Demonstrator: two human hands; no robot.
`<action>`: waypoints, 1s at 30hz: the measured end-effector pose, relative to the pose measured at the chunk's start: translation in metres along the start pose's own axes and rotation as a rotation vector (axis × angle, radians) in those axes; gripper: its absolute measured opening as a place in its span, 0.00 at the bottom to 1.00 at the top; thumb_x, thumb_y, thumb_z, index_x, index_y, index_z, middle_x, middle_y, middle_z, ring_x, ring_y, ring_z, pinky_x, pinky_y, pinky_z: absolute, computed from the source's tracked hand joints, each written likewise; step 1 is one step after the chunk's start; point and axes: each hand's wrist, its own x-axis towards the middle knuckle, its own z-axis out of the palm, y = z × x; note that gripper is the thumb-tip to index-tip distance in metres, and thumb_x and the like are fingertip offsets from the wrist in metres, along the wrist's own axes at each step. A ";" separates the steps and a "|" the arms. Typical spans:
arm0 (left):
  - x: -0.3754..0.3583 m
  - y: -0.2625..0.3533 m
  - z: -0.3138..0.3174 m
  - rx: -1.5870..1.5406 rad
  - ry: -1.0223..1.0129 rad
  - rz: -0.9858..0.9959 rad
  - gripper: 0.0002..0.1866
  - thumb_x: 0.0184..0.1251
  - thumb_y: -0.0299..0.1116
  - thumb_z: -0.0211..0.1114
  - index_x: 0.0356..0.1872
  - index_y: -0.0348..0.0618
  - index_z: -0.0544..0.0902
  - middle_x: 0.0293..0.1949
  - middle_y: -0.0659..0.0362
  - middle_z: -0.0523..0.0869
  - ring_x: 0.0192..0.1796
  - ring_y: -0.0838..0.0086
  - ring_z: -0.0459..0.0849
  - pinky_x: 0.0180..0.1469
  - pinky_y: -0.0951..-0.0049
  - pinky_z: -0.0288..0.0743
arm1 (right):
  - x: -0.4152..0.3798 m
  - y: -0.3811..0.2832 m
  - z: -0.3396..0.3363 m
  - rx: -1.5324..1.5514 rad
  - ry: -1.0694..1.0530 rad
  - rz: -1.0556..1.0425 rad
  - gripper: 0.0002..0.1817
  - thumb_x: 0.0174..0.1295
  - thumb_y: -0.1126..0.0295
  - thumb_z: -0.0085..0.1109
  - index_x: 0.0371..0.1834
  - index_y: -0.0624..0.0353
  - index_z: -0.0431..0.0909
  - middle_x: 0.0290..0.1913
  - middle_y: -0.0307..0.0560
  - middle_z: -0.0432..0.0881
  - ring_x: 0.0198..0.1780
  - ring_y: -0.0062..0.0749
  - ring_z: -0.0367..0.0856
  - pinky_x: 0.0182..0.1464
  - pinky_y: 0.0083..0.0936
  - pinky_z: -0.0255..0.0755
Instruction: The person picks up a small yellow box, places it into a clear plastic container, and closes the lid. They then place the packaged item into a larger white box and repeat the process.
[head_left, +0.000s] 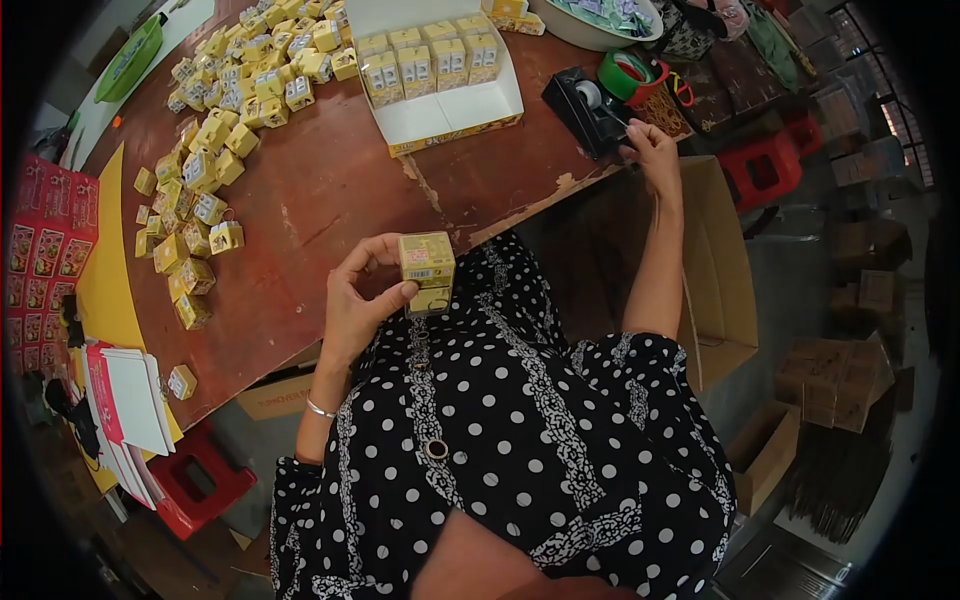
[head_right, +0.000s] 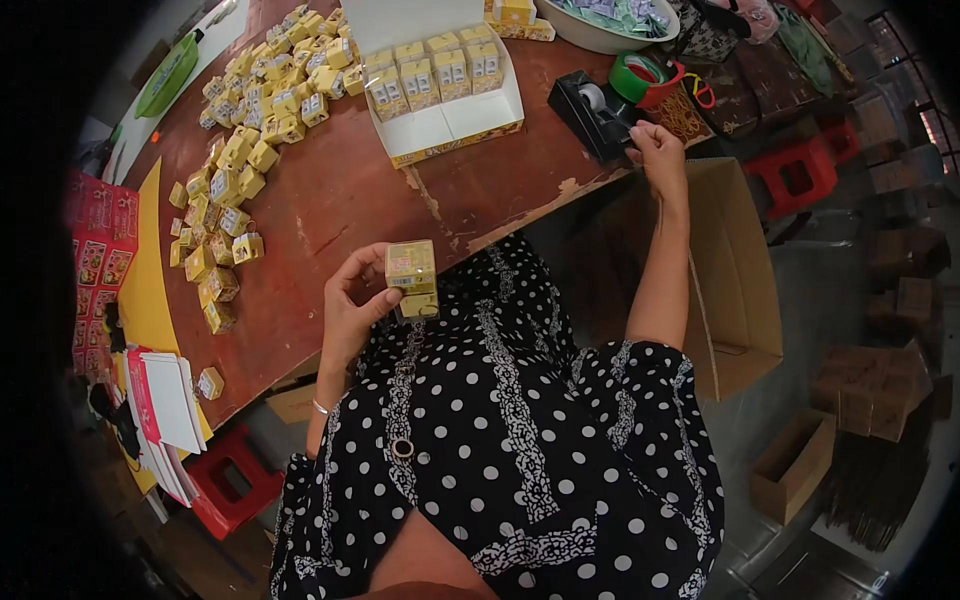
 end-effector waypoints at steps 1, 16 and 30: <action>0.000 0.000 0.000 0.000 0.000 0.003 0.28 0.61 0.25 0.78 0.62 0.33 0.79 0.53 0.58 0.87 0.56 0.74 0.85 0.64 0.69 0.79 | -0.003 0.006 0.000 0.001 0.000 -0.003 0.16 0.72 0.64 0.66 0.54 0.66 0.83 0.57 0.44 0.83 0.51 0.24 0.82 0.47 0.23 0.81; -0.002 0.002 0.004 -0.094 0.024 0.058 0.27 0.64 0.24 0.75 0.64 0.32 0.77 0.54 0.56 0.86 0.57 0.73 0.85 0.66 0.69 0.77 | -0.015 0.044 0.018 0.022 0.198 -0.284 0.08 0.73 0.73 0.61 0.41 0.69 0.80 0.62 0.55 0.81 0.46 0.25 0.84 0.48 0.23 0.85; -0.006 0.009 0.008 0.115 0.278 0.228 0.29 0.59 0.21 0.76 0.62 0.34 0.77 0.58 0.58 0.80 0.61 0.71 0.83 0.63 0.71 0.79 | -0.120 -0.076 0.117 0.224 -0.012 -0.348 0.06 0.75 0.72 0.60 0.49 0.63 0.80 0.40 0.44 0.82 0.38 0.22 0.79 0.41 0.22 0.76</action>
